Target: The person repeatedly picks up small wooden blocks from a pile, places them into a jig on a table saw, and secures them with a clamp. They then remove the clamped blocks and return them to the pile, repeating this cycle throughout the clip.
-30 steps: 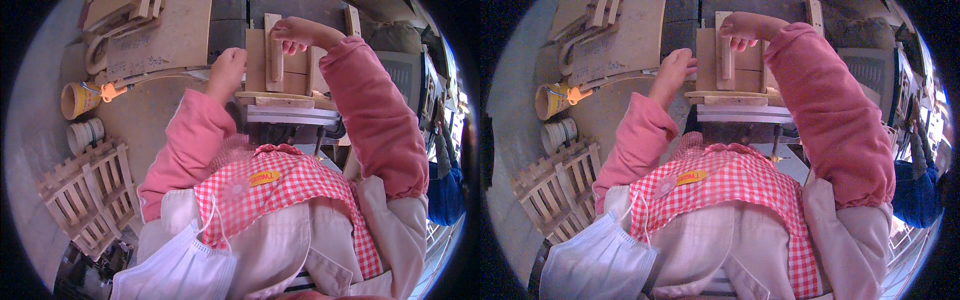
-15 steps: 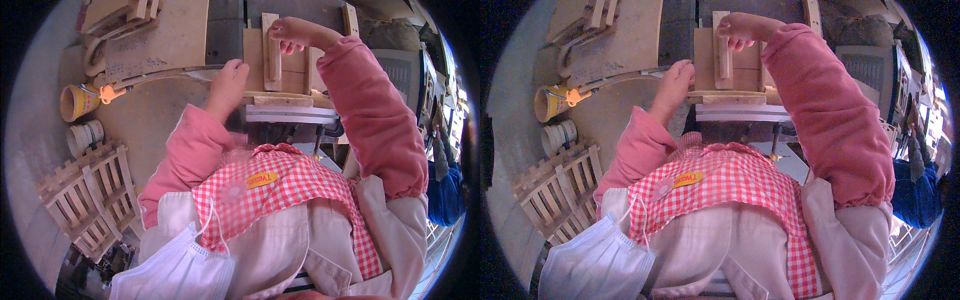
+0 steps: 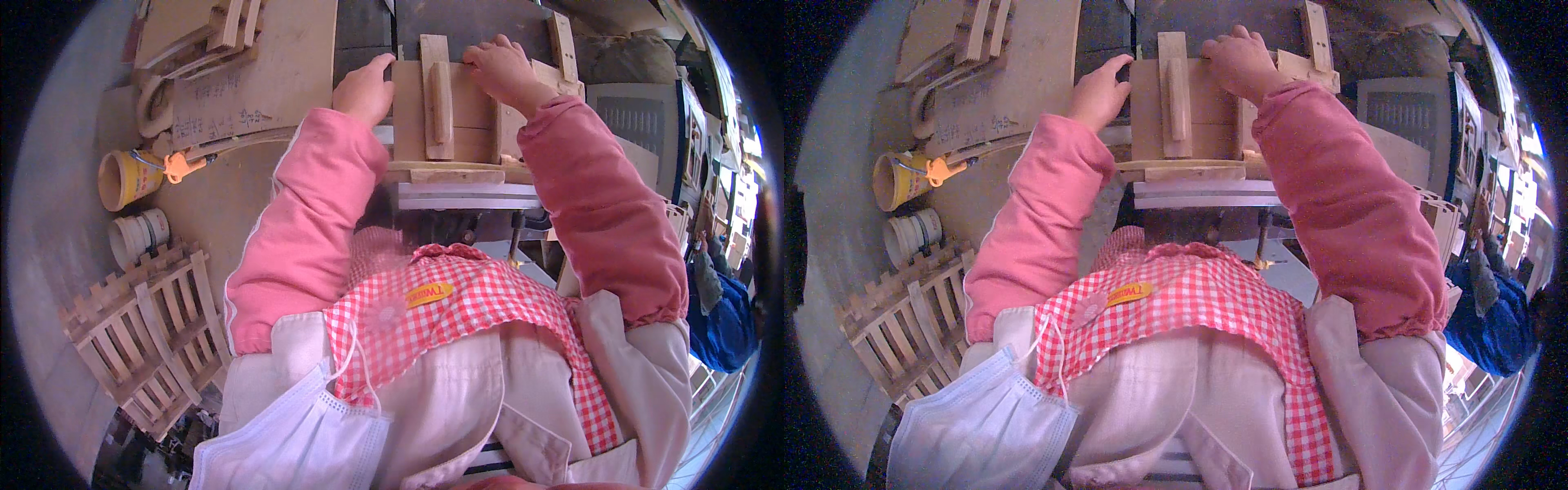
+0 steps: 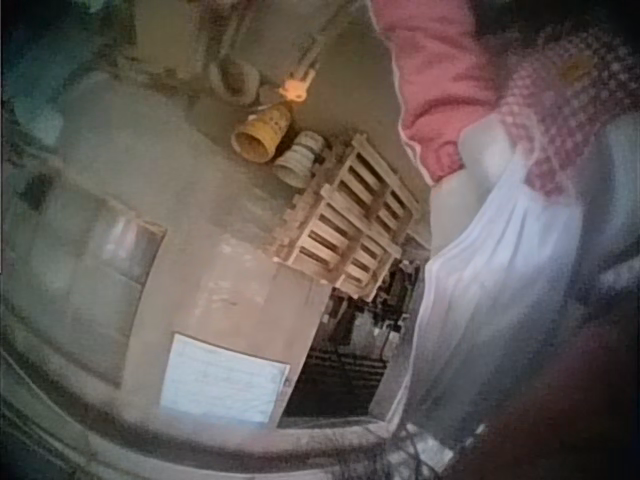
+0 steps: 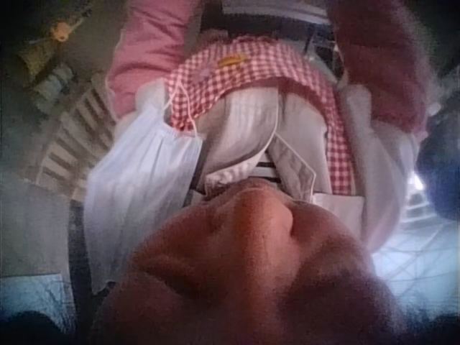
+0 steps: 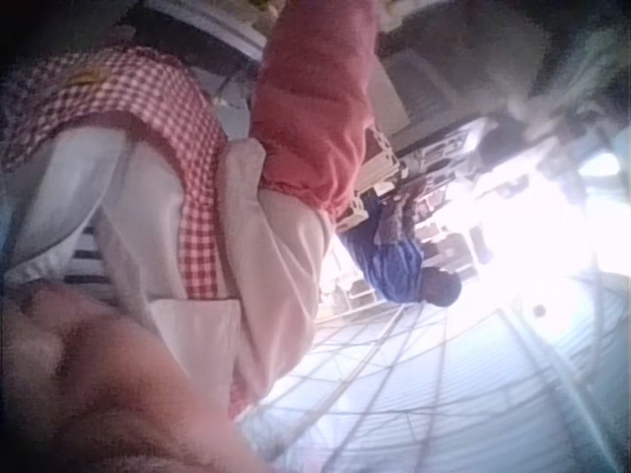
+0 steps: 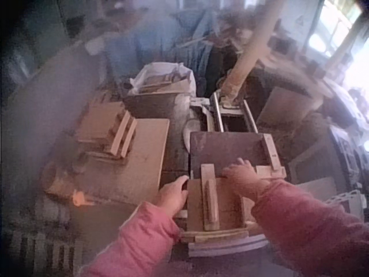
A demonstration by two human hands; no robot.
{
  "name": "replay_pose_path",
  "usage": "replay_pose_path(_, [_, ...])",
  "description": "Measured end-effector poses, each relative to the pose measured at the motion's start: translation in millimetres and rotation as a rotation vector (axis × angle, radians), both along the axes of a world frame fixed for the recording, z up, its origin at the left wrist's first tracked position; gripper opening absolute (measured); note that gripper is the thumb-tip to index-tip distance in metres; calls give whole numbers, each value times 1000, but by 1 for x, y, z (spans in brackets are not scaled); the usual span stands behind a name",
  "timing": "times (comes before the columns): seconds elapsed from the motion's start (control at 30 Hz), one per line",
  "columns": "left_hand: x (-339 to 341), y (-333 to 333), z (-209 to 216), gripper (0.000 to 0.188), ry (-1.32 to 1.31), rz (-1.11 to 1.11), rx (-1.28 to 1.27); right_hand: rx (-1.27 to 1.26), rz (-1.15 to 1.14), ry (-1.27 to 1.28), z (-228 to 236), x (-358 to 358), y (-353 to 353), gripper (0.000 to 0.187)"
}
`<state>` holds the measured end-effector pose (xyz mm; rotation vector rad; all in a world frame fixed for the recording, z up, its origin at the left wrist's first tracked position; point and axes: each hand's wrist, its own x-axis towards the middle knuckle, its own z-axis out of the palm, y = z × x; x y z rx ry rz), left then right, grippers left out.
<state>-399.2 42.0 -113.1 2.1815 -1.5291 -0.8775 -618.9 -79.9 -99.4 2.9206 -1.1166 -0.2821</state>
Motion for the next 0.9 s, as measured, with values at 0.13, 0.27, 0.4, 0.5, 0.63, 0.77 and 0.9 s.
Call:
replay_pose_path(0.13, [1,1,0,49,36,9,27,60,-21,-22,11,-1,9,23])
replay_pose_path(0.27, [-4,1,1,51,23,5,-4,43,-2,-50,13,-4,15,27])
replay_pose_path(0.4, [-13,-1,-2,53,-61,-7,-101,57,-3,-59,11,-7,17,36])
replay_pose_path(0.5, [-13,-2,-4,53,-20,-16,-117,52,-33,-64,16,-10,16,39])
replay_pose_path(0.63, [-12,0,-6,54,7,-15,-138,385,-206,-365,20,-4,18,38])
replay_pose_path(0.77, [-12,1,-7,53,-36,-47,-178,450,-66,-435,16,12,21,37])
replay_pose_path(0.9, [-7,2,-9,49,-10,-31,-184,495,-18,-277,20,26,6,36])
